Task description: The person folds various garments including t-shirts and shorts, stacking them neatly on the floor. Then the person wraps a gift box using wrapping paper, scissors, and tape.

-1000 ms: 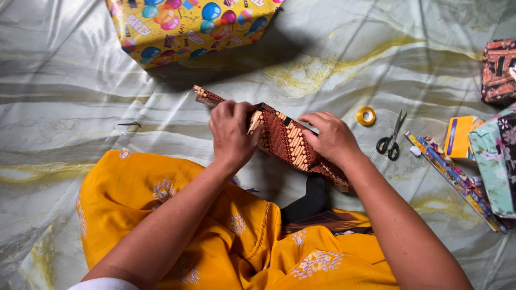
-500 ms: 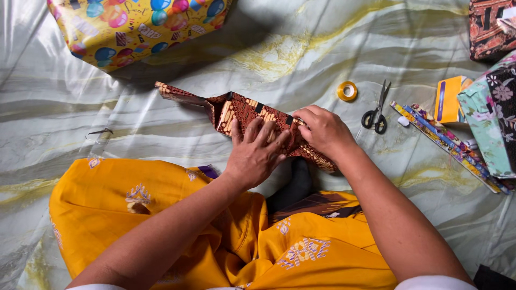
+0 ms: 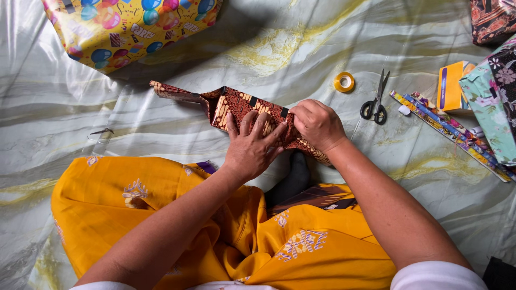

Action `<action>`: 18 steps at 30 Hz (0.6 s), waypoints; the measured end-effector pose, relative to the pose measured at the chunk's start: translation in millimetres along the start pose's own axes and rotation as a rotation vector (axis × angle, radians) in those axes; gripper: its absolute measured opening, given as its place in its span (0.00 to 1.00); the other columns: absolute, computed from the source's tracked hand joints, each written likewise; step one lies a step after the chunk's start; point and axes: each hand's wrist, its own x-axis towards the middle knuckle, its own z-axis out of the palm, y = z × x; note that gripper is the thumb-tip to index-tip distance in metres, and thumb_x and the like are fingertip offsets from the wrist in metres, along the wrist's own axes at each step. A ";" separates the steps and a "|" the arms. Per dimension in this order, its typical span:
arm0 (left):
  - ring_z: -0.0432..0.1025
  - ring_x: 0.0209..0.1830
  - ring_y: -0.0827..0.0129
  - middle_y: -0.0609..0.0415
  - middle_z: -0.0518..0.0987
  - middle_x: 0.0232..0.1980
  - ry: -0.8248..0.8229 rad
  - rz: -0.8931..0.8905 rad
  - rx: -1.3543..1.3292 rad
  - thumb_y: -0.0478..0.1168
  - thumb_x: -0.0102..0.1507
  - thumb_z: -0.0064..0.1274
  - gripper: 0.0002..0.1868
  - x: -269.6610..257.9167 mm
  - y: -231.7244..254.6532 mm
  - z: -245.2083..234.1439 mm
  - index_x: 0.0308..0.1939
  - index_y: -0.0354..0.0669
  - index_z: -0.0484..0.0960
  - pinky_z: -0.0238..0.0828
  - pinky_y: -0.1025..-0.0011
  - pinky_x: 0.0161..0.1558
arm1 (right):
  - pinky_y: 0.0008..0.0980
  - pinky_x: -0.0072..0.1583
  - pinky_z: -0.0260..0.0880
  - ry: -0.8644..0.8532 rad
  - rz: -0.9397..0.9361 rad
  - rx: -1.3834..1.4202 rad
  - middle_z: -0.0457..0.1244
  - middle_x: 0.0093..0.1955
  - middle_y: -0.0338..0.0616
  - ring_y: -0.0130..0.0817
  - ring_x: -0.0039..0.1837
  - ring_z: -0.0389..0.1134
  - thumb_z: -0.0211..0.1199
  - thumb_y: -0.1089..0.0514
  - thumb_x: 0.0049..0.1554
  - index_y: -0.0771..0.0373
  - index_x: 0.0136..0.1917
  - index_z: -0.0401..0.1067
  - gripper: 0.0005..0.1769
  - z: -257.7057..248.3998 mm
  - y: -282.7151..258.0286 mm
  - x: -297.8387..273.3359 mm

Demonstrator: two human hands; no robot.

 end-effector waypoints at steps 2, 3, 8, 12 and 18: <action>0.49 0.74 0.46 0.47 0.60 0.71 0.011 0.003 0.001 0.62 0.66 0.47 0.31 -0.7 -0.5 0.2 0.74 0.70 0.66 0.30 0.21 0.67 | 0.35 0.52 0.74 0.015 -0.029 0.019 0.68 0.46 0.44 0.40 0.49 0.71 0.68 0.67 0.52 0.63 0.46 0.77 0.07 -1.2 -1.5 1.6; 0.49 0.74 0.45 0.46 0.60 0.71 0.023 0.007 0.002 0.62 0.66 0.47 0.32 -0.8 -0.4 0.5 0.74 0.70 0.66 0.30 0.21 0.67 | 0.35 0.52 0.74 0.026 -0.071 0.019 0.68 0.46 0.45 0.41 0.49 0.71 0.69 0.65 0.52 0.63 0.47 0.77 0.07 -2.3 -1.5 2.7; 0.50 0.74 0.45 0.47 0.61 0.70 0.031 0.013 0.011 0.62 0.66 0.47 0.31 -0.2 0.0 2.0 0.73 0.69 0.67 0.30 0.21 0.67 | 0.36 0.52 0.73 -0.042 -0.202 -0.072 0.68 0.47 0.43 0.39 0.49 0.71 0.68 0.65 0.54 0.63 0.48 0.76 0.07 -6.0 1.0 10.7; 0.51 0.73 0.45 0.47 0.62 0.70 0.051 0.021 0.001 0.62 0.65 0.48 0.31 -2.1 -1.6 3.2 0.73 0.69 0.67 0.31 0.22 0.67 | 0.37 0.51 0.73 -0.082 -0.257 -0.072 0.67 0.48 0.41 0.40 0.50 0.70 0.68 0.63 0.54 0.60 0.51 0.76 0.11 -9.8 0.3 15.6; 0.53 0.73 0.46 0.46 0.64 0.70 0.108 0.029 -0.016 0.62 0.65 0.50 0.30 -3.3 -4.0 5.1 0.71 0.69 0.71 0.33 0.23 0.68 | 0.42 0.51 0.72 -0.351 -0.152 0.022 0.65 0.48 0.41 0.43 0.51 0.70 0.69 0.58 0.52 0.53 0.51 0.76 0.13 -17.2 1.8 35.8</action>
